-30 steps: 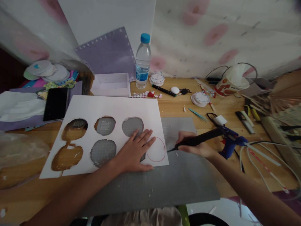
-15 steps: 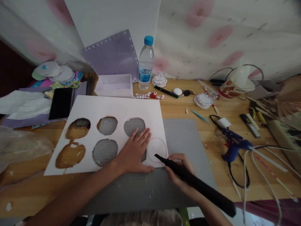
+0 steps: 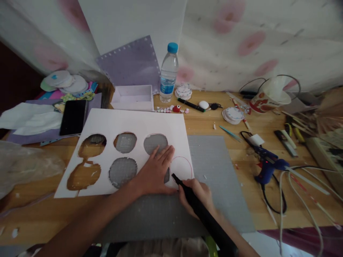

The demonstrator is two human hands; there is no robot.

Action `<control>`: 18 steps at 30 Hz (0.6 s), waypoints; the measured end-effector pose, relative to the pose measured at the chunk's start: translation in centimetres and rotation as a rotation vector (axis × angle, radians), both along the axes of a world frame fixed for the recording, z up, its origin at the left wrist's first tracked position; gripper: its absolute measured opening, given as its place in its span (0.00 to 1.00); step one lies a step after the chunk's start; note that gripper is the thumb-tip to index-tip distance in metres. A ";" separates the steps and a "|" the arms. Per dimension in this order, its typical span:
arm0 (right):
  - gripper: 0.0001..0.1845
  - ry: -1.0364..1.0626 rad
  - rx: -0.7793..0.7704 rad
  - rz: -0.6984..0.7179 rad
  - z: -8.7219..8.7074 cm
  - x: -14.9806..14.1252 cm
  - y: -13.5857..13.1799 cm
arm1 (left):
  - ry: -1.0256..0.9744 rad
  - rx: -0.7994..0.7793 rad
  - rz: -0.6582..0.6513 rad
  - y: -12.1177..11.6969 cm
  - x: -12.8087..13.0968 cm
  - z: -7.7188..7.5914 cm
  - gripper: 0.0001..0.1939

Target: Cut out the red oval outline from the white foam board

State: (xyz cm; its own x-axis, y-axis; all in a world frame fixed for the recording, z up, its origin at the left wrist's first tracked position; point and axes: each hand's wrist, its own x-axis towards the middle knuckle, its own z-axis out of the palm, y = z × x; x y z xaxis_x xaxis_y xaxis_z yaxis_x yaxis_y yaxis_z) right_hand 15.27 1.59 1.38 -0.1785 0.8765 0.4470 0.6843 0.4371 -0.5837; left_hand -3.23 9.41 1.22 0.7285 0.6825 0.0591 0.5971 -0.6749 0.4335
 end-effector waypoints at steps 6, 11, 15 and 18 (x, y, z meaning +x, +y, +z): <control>0.06 -0.028 0.077 0.014 0.2 -0.1 0.0 | -0.019 -0.013 0.017 -0.1 0.0 0.0 0.65; 0.05 -0.037 0.096 0.076 0.3 -0.3 0.5 | -0.005 -0.013 0.019 -0.1 0.0 0.1 0.66; 0.06 -0.108 0.060 0.157 0.3 -0.1 0.6 | -0.002 -0.018 0.011 0.0 0.0 0.3 0.66; 0.07 -0.205 0.063 0.206 0.3 0.1 0.3 | -0.008 -0.017 0.006 0.0 0.0 0.2 0.66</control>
